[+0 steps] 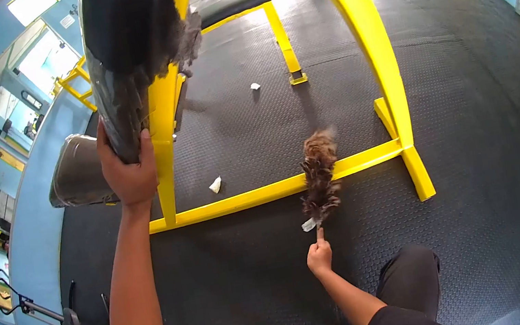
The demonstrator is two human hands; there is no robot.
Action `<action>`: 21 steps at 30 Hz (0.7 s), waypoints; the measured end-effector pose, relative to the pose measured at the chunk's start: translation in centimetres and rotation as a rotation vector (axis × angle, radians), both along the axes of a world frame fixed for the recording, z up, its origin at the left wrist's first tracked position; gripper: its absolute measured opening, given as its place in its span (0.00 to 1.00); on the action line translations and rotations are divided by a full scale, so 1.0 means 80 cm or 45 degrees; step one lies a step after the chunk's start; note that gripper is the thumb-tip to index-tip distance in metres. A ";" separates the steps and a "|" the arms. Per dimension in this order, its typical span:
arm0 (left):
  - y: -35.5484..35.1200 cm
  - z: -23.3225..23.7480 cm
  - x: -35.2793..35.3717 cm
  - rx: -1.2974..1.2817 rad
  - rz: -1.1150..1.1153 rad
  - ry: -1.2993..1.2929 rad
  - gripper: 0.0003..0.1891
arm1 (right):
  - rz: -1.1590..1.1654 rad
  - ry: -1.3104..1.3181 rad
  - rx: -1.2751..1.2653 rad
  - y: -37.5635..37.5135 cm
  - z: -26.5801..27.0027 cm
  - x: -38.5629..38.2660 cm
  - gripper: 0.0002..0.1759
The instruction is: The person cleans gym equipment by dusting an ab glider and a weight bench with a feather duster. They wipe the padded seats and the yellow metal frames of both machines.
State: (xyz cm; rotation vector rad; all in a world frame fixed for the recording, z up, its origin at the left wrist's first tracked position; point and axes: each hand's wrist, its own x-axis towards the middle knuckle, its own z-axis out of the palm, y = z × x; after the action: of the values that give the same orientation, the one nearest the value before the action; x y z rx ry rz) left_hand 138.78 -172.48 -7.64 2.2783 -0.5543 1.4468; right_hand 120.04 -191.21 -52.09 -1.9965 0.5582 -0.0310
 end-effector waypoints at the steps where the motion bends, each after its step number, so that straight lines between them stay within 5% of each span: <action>1: 0.000 0.000 0.000 0.019 -0.007 -0.020 0.36 | 0.072 0.007 0.035 0.014 -0.001 -0.003 0.34; 4: -0.001 0.000 0.000 0.027 -0.033 0.001 0.36 | 0.293 0.036 0.151 0.047 0.006 -0.007 0.35; 8: 0.004 -0.002 0.004 -0.012 -0.013 0.006 0.38 | 0.052 0.012 0.138 0.107 -0.001 -0.009 0.35; 10: 0.003 -0.002 0.004 0.013 -0.026 -0.004 0.38 | 0.570 0.073 0.126 0.110 0.016 -0.007 0.35; 14: 0.000 -0.001 0.004 -0.022 -0.053 -0.002 0.37 | 0.358 0.052 0.274 0.153 0.017 -0.005 0.36; 17: 0.002 -0.003 0.006 -0.017 -0.050 0.000 0.37 | 0.740 0.103 0.179 0.156 0.045 0.010 0.37; 21: 0.005 -0.004 0.008 -0.014 -0.076 -0.007 0.37 | 0.608 0.094 0.283 0.202 0.044 0.019 0.35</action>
State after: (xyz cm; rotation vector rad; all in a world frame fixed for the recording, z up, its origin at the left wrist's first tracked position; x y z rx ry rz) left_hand 139.43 -172.08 -7.92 2.2306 -0.6091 1.4245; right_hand 121.53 -175.08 -48.53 -1.8703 0.1123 0.3821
